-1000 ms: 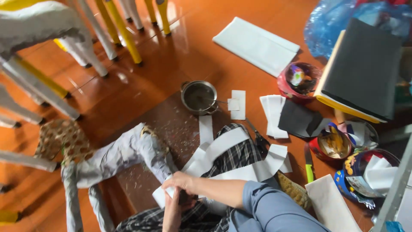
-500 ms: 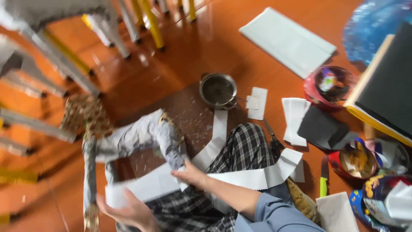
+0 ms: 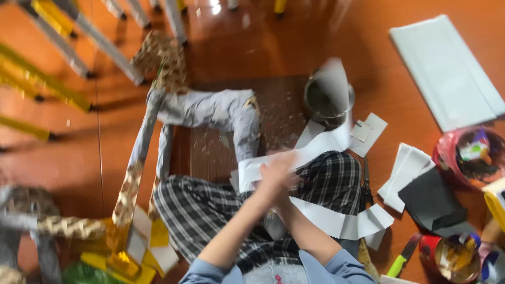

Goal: Apply paper strips and adhesive to a paper-mache giraffe model.

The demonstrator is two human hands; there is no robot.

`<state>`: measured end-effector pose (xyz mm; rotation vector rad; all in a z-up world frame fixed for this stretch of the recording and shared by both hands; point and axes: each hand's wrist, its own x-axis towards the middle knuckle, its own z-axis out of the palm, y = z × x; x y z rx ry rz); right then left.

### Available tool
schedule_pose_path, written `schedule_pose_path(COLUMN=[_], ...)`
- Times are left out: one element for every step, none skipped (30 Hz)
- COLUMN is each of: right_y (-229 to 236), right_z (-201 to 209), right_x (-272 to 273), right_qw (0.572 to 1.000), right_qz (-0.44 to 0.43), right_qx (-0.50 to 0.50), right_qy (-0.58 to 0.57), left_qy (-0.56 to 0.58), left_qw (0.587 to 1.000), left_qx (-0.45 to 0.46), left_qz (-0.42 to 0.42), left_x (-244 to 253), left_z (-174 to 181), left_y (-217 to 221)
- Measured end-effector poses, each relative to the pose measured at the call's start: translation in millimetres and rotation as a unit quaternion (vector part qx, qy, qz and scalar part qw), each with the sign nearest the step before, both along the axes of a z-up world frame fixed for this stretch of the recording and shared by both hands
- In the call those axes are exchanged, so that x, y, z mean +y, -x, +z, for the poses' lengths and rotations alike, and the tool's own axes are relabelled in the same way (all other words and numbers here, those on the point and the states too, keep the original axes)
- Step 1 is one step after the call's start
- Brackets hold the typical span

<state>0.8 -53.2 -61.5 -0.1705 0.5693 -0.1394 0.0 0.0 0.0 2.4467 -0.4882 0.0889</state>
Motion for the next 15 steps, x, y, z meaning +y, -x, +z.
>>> schedule_pose_path(right_y=[-2.0,-4.3,-3.5,-3.0,-3.5,-3.5,-5.8,-7.9,-14.0,-20.1,-30.6,-41.8,-55.0,-68.1,-80.4], right_z=[-37.1,-74.1,-71.5,-68.7,-65.3,-80.4,-95.5,-110.4,-107.2,-103.3,-98.7,-81.8,-64.9,-47.5,-57.7], right_x=[-4.8,-9.6,-8.0,-6.7,-5.8,-7.3,-10.4,-13.4,-23.2,-33.0,-40.6,-59.5,-77.3,-95.6,-128.7], right_qw=[0.977,0.911,0.908,0.912,0.915,0.911,0.907,0.902,0.899,0.897,0.896,0.894,0.919,0.938,0.939], right_qz=[0.164,0.319,0.332,0.340,0.344,0.355,0.368,0.381,0.387,0.372,0.353,0.356,0.302,0.246,0.244], right_qx=[-0.020,-0.046,-0.044,-0.008,0.027,0.028,0.028,0.027,0.027,0.062,0.094,0.090,0.050,0.009,0.004], right_qy=[0.131,0.256,0.253,0.230,0.208,0.206,0.204,0.201,0.204,0.230,0.254,0.256,0.251,0.243,0.244], left_qy=[0.044,0.083,0.080,0.235,0.380,0.381,0.455,0.525,0.529,0.542,0.552,0.554,0.540,0.525,0.525], left_qw=[0.986,0.943,0.940,0.911,0.823,0.819,0.786,0.748,0.744,0.747,0.751,0.751,0.758,0.764,0.766], left_qx=[-0.066,-0.131,-0.127,0.073,0.262,0.261,0.271,0.278,0.275,0.253,0.228,0.224,0.229,0.234,0.229], left_qz=[0.149,0.293,0.306,0.331,0.330,0.340,0.320,0.296,0.300,0.292,0.280,0.281,0.287,0.293,0.290], left_x=[20.6,40.8,53.0,65.1,76.7,76.9,75.8,74.8,72.6,69.9,69.0,69.4,70.8,71.6,72.2], left_z=[-4.8,-9.8,-14.9,-19.9,-24.2,-30.3,-36.7,-42.9,-51.4,-59.2,-66.1,-65.7,-65.3,-64.6,-62.1], left_y=[8.8,18.3,18.9,20.0,20.7,24.0,24.5,25.3,27.2,29.2,26.6,28.8,28.3,27.6,28.4])
